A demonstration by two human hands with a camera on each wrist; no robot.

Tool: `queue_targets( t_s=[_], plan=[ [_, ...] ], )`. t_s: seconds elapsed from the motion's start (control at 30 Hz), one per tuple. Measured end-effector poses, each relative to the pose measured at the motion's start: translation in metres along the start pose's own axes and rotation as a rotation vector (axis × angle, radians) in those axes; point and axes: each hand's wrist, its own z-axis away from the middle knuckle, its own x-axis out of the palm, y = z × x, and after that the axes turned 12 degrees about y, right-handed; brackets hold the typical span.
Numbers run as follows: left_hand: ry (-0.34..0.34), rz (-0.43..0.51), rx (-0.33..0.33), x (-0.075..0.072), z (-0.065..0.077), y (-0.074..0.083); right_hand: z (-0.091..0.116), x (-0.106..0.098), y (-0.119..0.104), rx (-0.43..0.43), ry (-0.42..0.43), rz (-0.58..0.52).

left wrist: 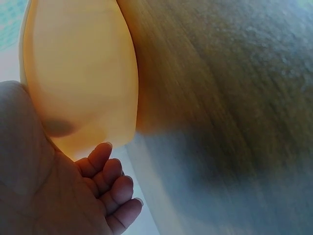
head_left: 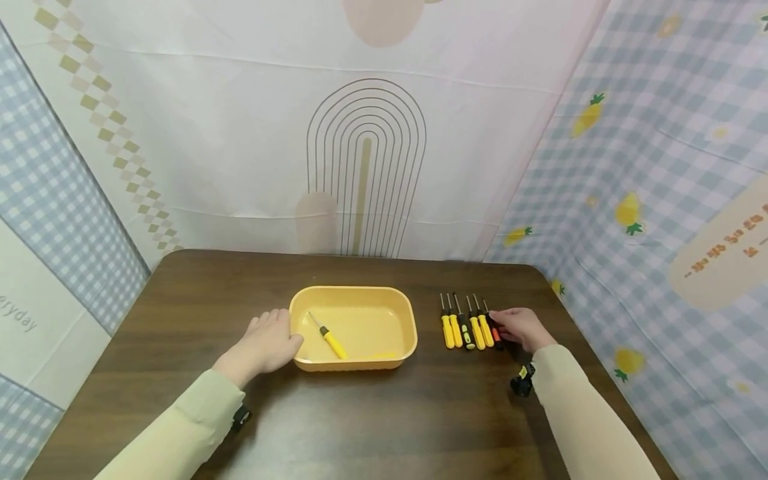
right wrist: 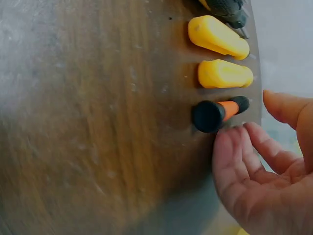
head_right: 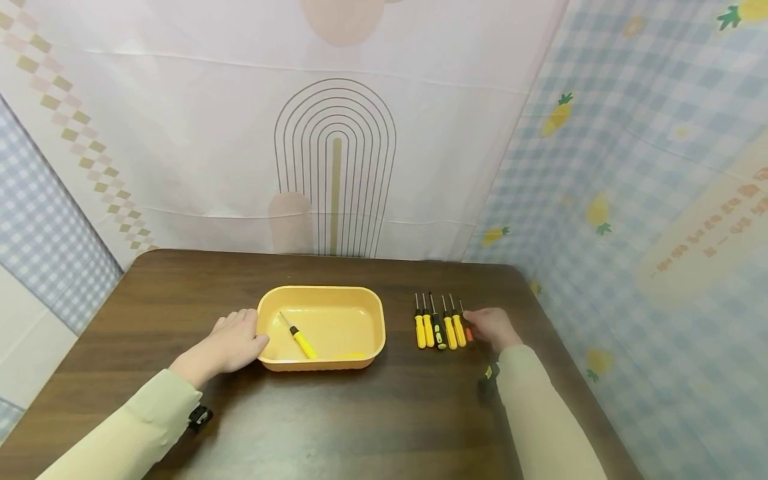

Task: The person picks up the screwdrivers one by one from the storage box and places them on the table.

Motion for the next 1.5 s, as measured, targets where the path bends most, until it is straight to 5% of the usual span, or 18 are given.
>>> queue_targets(
  t_s=[0.33, 0.63, 1.33, 1.5],
  plan=[
    [0.002, -0.015, 0.002, 0.0, 0.0, 0.0, 0.009, 0.007, -0.035, -0.137, 0.013, -0.021],
    [0.003, -0.013, 0.0, -0.001, 0.001, 0.002, 0.021, 0.03, -0.067, -0.187, -0.083, -0.167],
    [0.001, -0.024, 0.0, 0.0, 0.0, 0.001, 0.061, 0.102, -0.132, -0.284, -0.232, -0.289],
    [0.0, -0.019, -0.002, 0.0, 0.001, 0.002, 0.071, 0.123, -0.142, -0.305, -0.231, -0.224]
  ],
)
